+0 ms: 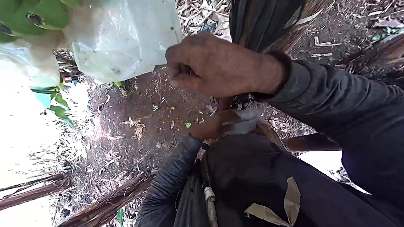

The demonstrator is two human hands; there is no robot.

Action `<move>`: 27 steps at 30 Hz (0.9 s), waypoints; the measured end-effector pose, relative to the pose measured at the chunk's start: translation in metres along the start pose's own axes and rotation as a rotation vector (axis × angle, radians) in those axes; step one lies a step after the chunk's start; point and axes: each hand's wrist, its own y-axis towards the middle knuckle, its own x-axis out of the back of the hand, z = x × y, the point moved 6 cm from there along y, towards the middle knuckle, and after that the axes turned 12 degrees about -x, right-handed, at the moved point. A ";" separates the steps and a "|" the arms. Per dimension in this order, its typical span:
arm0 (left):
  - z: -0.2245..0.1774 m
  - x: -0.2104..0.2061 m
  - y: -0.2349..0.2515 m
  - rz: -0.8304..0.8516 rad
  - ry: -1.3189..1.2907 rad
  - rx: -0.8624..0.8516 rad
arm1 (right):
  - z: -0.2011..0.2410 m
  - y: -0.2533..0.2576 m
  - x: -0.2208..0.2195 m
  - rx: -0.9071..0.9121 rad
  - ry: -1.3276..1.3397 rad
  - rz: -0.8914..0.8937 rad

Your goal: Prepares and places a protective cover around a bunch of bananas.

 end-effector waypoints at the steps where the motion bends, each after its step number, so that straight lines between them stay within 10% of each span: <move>1: 0.006 -0.023 -0.005 0.128 0.021 -0.001 | -0.001 0.000 -0.011 0.010 -0.007 0.052; 8: 0.040 -0.088 -0.054 0.602 0.039 0.293 | -0.020 -0.012 -0.119 -0.034 -0.288 0.479; 16: 0.030 -0.081 -0.066 0.457 -0.044 0.341 | -0.108 -0.082 -0.238 -0.497 -0.705 1.186; 22: 0.016 -0.078 -0.083 0.471 0.024 0.507 | -0.101 -0.061 -0.243 -0.294 -0.707 1.072; 27: -0.043 -0.027 -0.075 -0.078 0.143 0.414 | -0.036 -0.034 -0.173 -0.186 -0.629 1.016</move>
